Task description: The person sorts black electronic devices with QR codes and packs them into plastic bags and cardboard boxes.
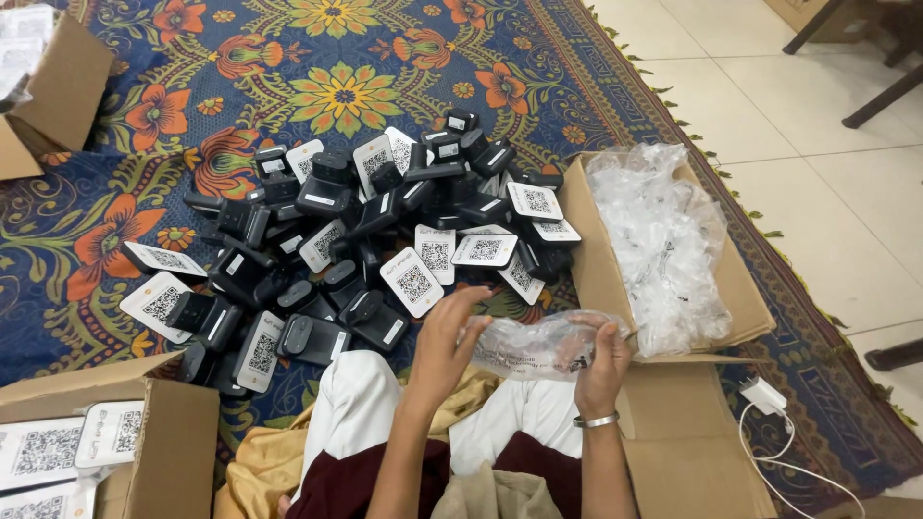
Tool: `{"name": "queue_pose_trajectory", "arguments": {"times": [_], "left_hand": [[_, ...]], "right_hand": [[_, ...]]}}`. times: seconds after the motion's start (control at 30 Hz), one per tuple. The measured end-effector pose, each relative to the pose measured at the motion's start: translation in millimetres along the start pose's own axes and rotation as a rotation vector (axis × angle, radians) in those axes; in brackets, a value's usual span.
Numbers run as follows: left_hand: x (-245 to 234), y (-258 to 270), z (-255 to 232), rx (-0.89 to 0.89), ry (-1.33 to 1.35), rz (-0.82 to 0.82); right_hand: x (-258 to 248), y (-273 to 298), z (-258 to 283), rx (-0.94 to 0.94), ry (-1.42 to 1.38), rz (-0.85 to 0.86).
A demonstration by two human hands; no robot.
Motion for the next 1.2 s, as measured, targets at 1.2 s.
{"name": "queue_pose_trajectory", "arguments": {"times": [1.2], "left_hand": [[-20,21,163,-0.441,0.011,-0.128]], "right_hand": [[41,9,-5,0.352,-0.058,0.425]]}}
Point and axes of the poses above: each hand's wrist, its own y-axis away from the middle knuckle, its own x-axis out of the palm, z = x × y, the point moved 9 cm from there along -y, towards the middle knuckle, and after that the axes turned 15 degrees about y, right-handed, at the moved point
